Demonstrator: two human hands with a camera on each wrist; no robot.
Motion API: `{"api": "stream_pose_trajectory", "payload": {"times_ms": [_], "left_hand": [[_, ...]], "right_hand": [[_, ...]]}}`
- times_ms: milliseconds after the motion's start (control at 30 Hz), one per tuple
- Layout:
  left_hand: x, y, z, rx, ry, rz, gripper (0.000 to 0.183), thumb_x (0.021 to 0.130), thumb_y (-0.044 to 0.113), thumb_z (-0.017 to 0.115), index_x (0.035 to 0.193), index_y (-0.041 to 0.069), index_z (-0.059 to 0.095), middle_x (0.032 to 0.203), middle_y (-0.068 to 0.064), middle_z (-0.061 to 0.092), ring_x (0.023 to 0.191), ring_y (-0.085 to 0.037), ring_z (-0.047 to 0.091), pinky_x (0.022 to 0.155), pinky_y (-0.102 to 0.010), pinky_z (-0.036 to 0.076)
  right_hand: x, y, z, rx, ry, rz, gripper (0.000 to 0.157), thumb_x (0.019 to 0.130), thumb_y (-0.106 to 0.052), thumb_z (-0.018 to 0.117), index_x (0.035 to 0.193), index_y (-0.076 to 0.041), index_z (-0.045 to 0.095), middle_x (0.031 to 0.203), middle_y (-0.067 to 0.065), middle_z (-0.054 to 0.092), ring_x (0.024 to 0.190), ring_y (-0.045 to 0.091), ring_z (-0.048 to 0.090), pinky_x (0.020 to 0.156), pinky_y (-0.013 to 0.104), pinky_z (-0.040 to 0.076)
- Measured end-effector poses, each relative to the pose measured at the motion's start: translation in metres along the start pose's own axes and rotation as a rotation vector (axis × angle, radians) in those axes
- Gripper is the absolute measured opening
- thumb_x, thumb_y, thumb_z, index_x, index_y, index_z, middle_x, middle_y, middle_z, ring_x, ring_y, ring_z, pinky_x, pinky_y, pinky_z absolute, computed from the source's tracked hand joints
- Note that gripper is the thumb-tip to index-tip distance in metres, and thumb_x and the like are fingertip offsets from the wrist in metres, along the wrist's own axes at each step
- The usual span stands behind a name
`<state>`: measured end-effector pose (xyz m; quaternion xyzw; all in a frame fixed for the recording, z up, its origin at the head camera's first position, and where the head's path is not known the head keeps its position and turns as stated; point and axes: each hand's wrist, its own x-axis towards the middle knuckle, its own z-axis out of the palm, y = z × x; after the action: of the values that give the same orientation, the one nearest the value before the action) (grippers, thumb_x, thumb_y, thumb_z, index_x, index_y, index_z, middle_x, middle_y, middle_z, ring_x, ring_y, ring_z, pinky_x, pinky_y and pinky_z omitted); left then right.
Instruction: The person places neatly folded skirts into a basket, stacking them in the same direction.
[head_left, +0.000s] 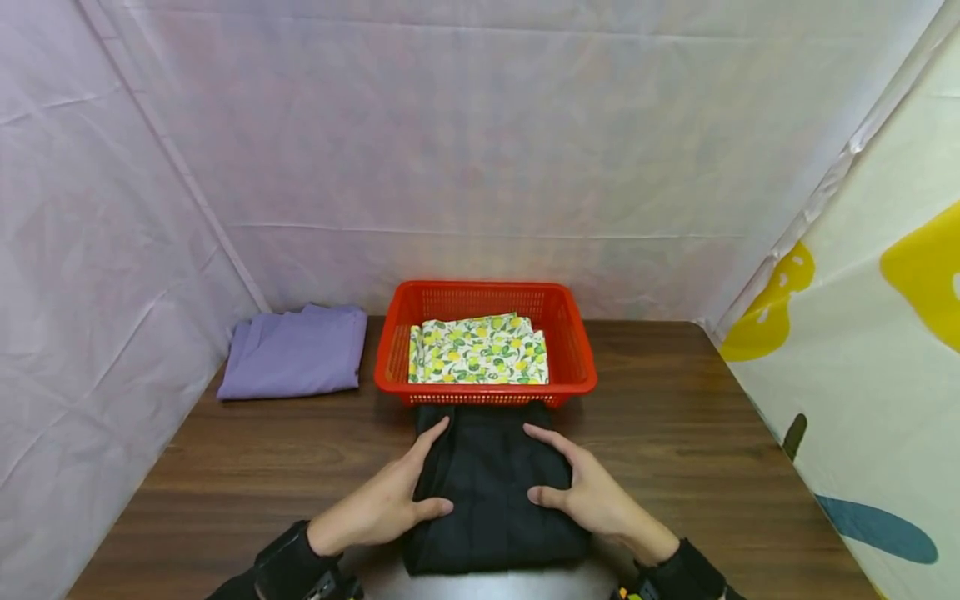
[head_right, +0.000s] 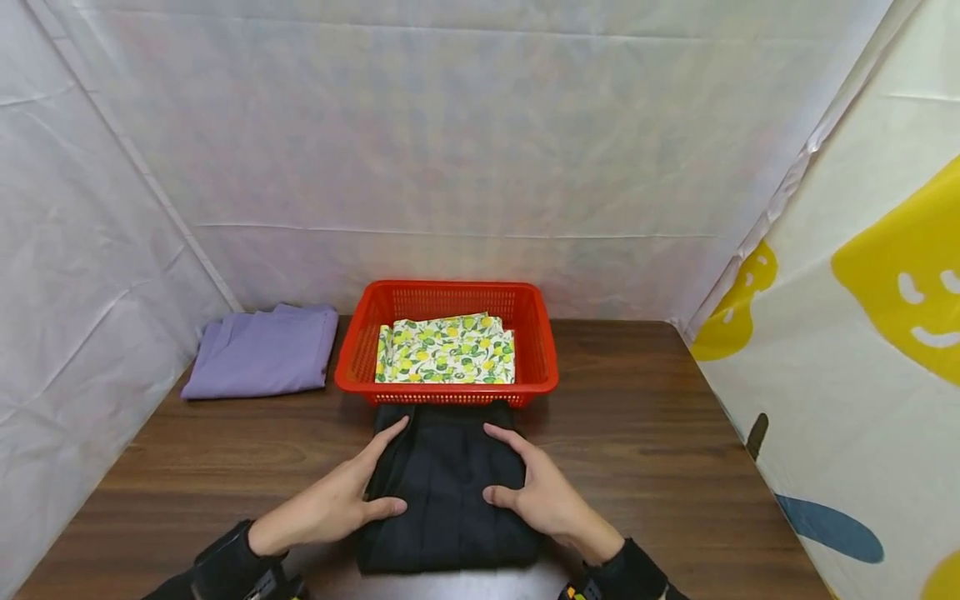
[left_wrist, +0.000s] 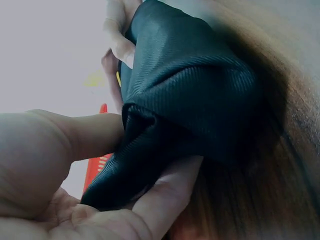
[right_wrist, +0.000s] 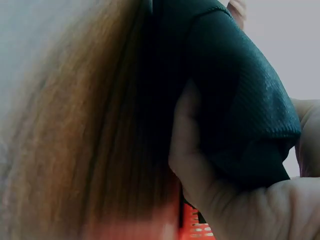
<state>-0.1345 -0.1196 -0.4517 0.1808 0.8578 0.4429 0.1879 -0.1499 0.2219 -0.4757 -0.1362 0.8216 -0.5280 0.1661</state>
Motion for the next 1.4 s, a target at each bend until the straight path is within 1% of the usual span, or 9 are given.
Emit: {"api": "stream_pose_trajectory", "payload": {"times_ms": [100,233,333,400,467,767,933,1167,1400], "left_hand": [[-0.003,0.002,0.0,0.003,-0.002,0.024,0.114,0.104,0.023,0.092,0.189,0.024,0.016,0.176,-0.035,0.05,0.166,-0.049,0.049,0.132,-0.077,0.04],[-0.008,0.011,-0.002,0.006,-0.021,0.04,0.114,0.105,0.024,0.09,0.189,0.029,0.012,0.126,-0.03,0.078,0.156,-0.046,0.06,0.129,-0.076,0.045],[-0.012,0.019,-0.005,-0.005,-0.037,0.031,0.115,0.107,0.025,0.089,0.189,0.034,0.01,0.081,-0.008,0.066,0.098,-0.032,0.076,0.1,-0.053,0.065],[-0.014,0.023,-0.008,-0.014,-0.036,0.037,0.115,0.107,0.025,0.089,0.189,0.036,0.009,0.073,0.001,0.056,0.068,-0.02,0.061,0.072,-0.037,0.055],[-0.017,0.027,-0.011,-0.023,-0.036,0.039,0.116,0.107,0.025,0.089,0.189,0.038,0.008,0.065,0.007,0.038,0.053,-0.013,0.037,0.058,-0.032,0.036],[-0.022,0.048,-0.028,0.019,0.0,0.108,0.115,0.107,0.03,0.088,0.188,0.042,0.007,0.062,0.008,0.045,0.049,-0.011,0.045,0.053,-0.027,0.042],[-0.016,0.059,-0.039,0.065,0.037,0.151,0.116,0.108,0.031,0.088,0.188,0.043,0.005,0.061,0.008,0.043,0.049,-0.01,0.043,0.053,-0.027,0.041],[-0.002,0.067,-0.048,0.084,0.088,0.194,0.115,0.108,0.028,0.087,0.189,0.039,0.006,0.059,0.008,0.044,0.045,-0.009,0.043,0.051,-0.028,0.044],[0.01,0.074,-0.058,0.1,0.122,0.231,0.116,0.109,0.027,0.087,0.189,0.038,0.004,0.066,0.009,0.045,0.055,-0.008,0.038,0.069,-0.03,0.051]], "right_hand": [[-0.006,-0.003,0.0,0.025,0.0,-0.019,0.088,0.1,-0.017,0.092,0.177,-0.031,0.05,0.18,0.015,0.052,0.153,0.035,0.061,0.119,0.036,0.053],[-0.015,-0.008,-0.001,0.034,0.004,-0.041,0.088,0.1,-0.018,0.092,0.176,-0.036,0.051,0.178,0.013,0.054,0.15,0.033,0.063,0.113,0.023,0.054],[-0.022,-0.015,-0.003,0.04,0.01,-0.058,0.087,0.101,-0.019,0.091,0.175,-0.038,0.051,0.178,0.013,0.054,0.148,0.033,0.064,0.112,0.021,0.055],[-0.026,-0.02,-0.005,0.05,0.009,-0.072,0.086,0.102,-0.019,0.09,0.176,-0.038,0.05,0.179,0.014,0.053,0.147,0.035,0.066,0.111,0.021,0.056],[-0.031,-0.026,-0.007,0.059,0.006,-0.092,0.086,0.102,-0.018,0.09,0.176,-0.037,0.05,0.18,0.015,0.052,0.147,0.036,0.066,0.111,0.022,0.057],[-0.037,-0.052,-0.021,0.012,0.064,-0.202,0.084,0.104,-0.019,0.089,0.176,-0.039,0.05,0.182,0.008,0.05,0.153,0.039,0.063,0.117,0.021,0.055],[-0.029,-0.064,-0.034,-0.067,0.117,-0.252,0.084,0.104,-0.021,0.09,0.176,-0.04,0.05,0.183,0.005,0.05,0.153,0.037,0.064,0.117,0.022,0.055],[-0.017,-0.075,-0.049,-0.033,0.123,-0.253,0.083,0.105,-0.018,0.088,0.176,-0.04,0.05,0.182,0.006,0.05,0.146,0.036,0.068,0.114,0.024,0.059],[-0.006,-0.083,-0.063,-0.043,0.13,-0.252,0.084,0.106,-0.018,0.087,0.177,-0.04,0.049,0.183,0.007,0.049,0.145,0.036,0.069,0.111,0.024,0.06]]}}
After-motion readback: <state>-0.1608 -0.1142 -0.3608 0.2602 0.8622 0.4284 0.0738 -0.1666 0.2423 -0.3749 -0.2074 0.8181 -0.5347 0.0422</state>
